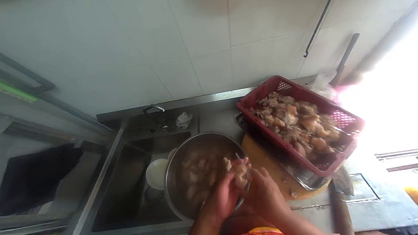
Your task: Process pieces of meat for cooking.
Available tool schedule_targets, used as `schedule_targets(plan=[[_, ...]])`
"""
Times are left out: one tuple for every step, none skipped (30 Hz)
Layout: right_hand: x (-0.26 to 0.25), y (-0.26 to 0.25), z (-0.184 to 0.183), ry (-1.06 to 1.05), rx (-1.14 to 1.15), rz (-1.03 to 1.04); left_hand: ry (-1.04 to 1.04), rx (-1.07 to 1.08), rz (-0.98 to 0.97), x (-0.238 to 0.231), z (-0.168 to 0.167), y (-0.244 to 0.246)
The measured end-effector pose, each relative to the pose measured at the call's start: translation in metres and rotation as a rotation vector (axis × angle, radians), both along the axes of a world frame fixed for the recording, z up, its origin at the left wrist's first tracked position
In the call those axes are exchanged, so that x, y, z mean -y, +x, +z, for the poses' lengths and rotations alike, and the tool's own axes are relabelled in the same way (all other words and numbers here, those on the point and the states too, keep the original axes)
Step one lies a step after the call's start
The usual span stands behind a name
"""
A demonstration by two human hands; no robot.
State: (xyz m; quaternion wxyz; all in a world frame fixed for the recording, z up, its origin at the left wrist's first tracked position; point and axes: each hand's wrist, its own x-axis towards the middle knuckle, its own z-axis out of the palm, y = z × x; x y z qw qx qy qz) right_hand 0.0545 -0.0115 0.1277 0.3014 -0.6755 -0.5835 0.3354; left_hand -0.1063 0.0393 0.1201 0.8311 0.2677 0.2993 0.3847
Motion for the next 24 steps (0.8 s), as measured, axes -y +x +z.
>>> schedule_targets(plan=[[0.003, 0.002, -0.006, 0.041, -0.029, -0.008, 0.023, -0.005, 0.007, 0.003, -0.002, 0.003], [0.005, 0.005, -0.012, 0.076, -0.08, -0.01, 0.033, -0.014, 0.029, 0.006, -0.003, 0.005], [0.006, 0.01, -0.016, 0.091, -0.157, -0.003, 0.032, -0.025, 0.056, 0.007, -0.003, 0.005], [0.007, 0.015, -0.018, 0.093, -0.251, 0.013, 0.025, -0.045, 0.087, 0.009, -0.003, 0.005], [0.008, 0.021, -0.018, 0.073, -0.35, 0.027, 0.025, -0.059, 0.117, 0.009, -0.003, 0.004], [0.009, 0.025, -0.016, 0.043, -0.435, 0.041, 0.035, -0.069, 0.129, 0.01, -0.002, 0.001], [0.01, 0.029, -0.015, 0.016, -0.51, 0.059, 0.055, -0.073, 0.12, 0.011, -0.001, -0.002], [0.011, 0.033, -0.013, -0.013, -0.579, 0.09, 0.079, -0.066, 0.094, 0.012, 0.001, -0.004], [0.012, 0.035, -0.012, -0.043, -0.643, 0.122, 0.102, -0.056, 0.062, 0.013, 0.002, -0.005], [0.013, 0.037, -0.011, -0.073, -0.692, 0.156, 0.123, -0.051, 0.022, 0.014, 0.002, -0.005], [0.014, 0.038, -0.01, -0.099, -0.734, 0.183, 0.151, -0.048, -0.036, 0.015, 0.003, -0.005], [0.015, 0.037, -0.009, -0.127, -0.769, 0.204, 0.177, -0.051, -0.096, 0.015, 0.003, -0.006], [0.015, 0.037, -0.009, -0.15, -0.795, 0.221, 0.193, -0.068, -0.137, 0.015, 0.003, -0.007], [0.016, 0.036, -0.008, -0.164, -0.813, 0.227, 0.205, -0.086, -0.157, 0.014, 0.003, -0.007], [0.017, 0.035, -0.008, -0.176, -0.829, 0.231, 0.201, -0.094, -0.15, 0.014, 0.003, -0.007], [0.018, 0.035, -0.007, -0.184, -0.847, 0.235, 0.19, -0.102, -0.124, 0.014, 0.003, -0.007], [0.02, 0.035, -0.007, -0.195, -0.877, 0.237, 0.178, -0.118, -0.095, 0.014, 0.003, -0.008], [0.021, 0.035, -0.007, -0.211, -0.929, 0.236, 0.181, -0.14, -0.086, 0.015, 0.003, -0.008], [0.023, 0.035, -0.008, -0.228, -0.999, 0.233, 0.192, -0.156, -0.092, 0.017, 0.004, -0.008], [0.024, 0.035, -0.01, -0.248, -1.082, 0.234, 0.194, -0.149, -0.091, 0.019, 0.005, -0.006], [0.026, 0.034, -0.012, -0.28, -1.167, 0.238, 0.178, -0.128, -0.076, 0.022, 0.006, -0.003], [0.029, 0.034, -0.015, -0.306, -1.253, 0.256, 0.147, -0.108, -0.044, 0.026, 0.008, 0.0], [0.033, 0.034, -0.019, -0.321, -1.332, 0.286, 0.12, -0.077, -0.005, 0.028, 0.01, 0.003], [0.036, 0.035, -0.021, -0.325, -1.405, 0.323, 0.103, -0.044, 0.037, 0.029, 0.013, 0.005]])
